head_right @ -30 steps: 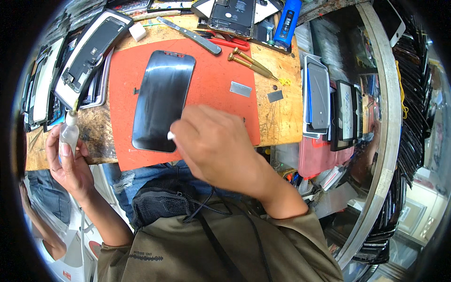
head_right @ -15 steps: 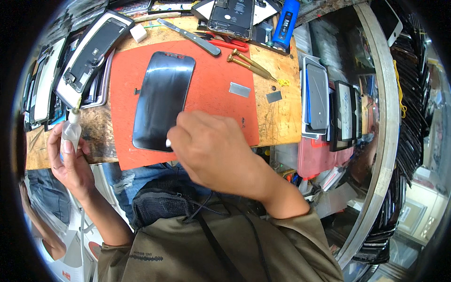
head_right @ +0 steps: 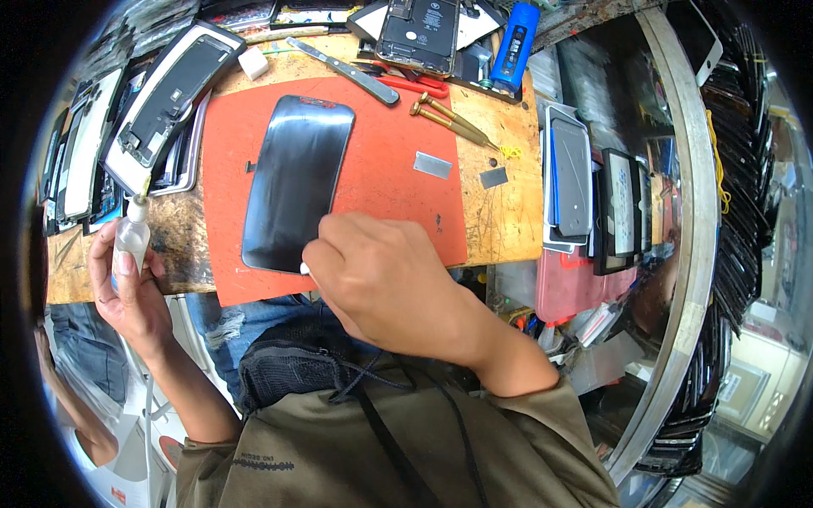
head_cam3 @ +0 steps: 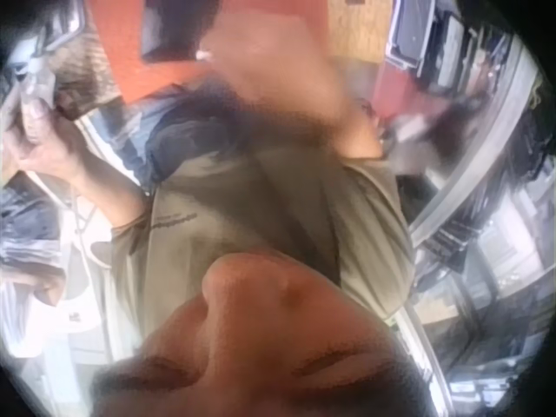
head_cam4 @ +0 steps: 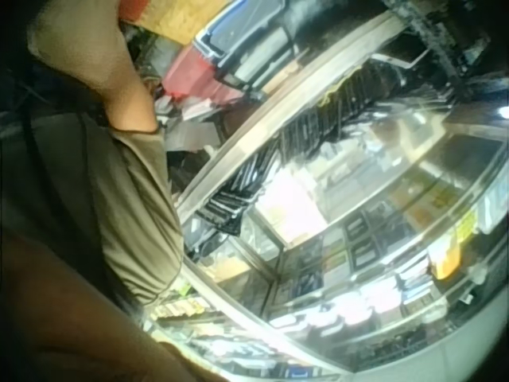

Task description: The person cleans a smartphone screen with a liquid and a wipe, then uses a UV light to cure adhesive along the edges. They continue wiping the screen and use a metal tool to pry and separate the screen from the phone body.

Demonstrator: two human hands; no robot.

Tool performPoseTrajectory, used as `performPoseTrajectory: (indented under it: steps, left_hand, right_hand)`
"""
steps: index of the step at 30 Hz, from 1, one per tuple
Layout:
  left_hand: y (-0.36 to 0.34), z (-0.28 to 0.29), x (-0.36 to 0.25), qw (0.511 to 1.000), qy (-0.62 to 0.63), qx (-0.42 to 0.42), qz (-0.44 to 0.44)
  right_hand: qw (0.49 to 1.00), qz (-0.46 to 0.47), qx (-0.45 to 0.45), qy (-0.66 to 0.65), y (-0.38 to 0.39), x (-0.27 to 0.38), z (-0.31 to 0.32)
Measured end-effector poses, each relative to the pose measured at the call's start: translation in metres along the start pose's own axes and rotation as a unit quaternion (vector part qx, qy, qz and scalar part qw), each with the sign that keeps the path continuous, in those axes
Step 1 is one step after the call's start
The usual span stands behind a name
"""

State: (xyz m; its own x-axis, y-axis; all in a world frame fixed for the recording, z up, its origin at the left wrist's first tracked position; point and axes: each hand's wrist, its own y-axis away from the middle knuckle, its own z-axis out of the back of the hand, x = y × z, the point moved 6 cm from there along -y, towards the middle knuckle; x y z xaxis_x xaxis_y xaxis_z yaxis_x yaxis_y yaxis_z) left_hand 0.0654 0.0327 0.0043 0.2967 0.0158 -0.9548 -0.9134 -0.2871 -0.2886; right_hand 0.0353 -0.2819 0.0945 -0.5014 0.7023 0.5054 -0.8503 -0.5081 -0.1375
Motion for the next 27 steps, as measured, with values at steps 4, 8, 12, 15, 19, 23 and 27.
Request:
performPoseTrajectory:
  steps: [4,8,12,15,19,23,27]
  left_hand:
    - [-0.001,0.001,-0.001,1.0,0.001,-0.005,0.004]
    - [-0.002,-0.001,-0.002,1.0,0.002,-0.009,0.004]
    - [-0.001,-0.002,-0.003,1.0,0.001,-0.002,0.005]
    - [0.0,-0.003,-0.002,1.0,0.003,-0.004,0.004]
    - [0.0,-0.001,-0.002,1.0,-0.002,-0.006,0.005]
    - [-0.002,-0.005,-0.003,1.0,-0.005,-0.001,-0.003]
    - [0.002,-0.001,-0.006,1.0,-0.011,0.001,-0.007]
  right_hand:
    - [0.997,-0.002,-0.071,-0.015,-0.006,-0.021,0.0]
    - [1.0,0.008,-0.008,-0.02,0.001,-0.003,-0.003]
    - [0.999,0.007,-0.044,0.004,-0.003,-0.016,0.001]
    - [1.0,0.0,-0.019,-0.007,0.002,-0.01,-0.004]
    - [0.999,-0.023,-0.049,-0.002,-0.003,-0.021,-0.001]
    - [0.999,-0.002,-0.026,-0.031,0.0,-0.015,-0.004]
    - [0.99,-0.022,-0.131,0.04,-0.027,-0.056,0.013]
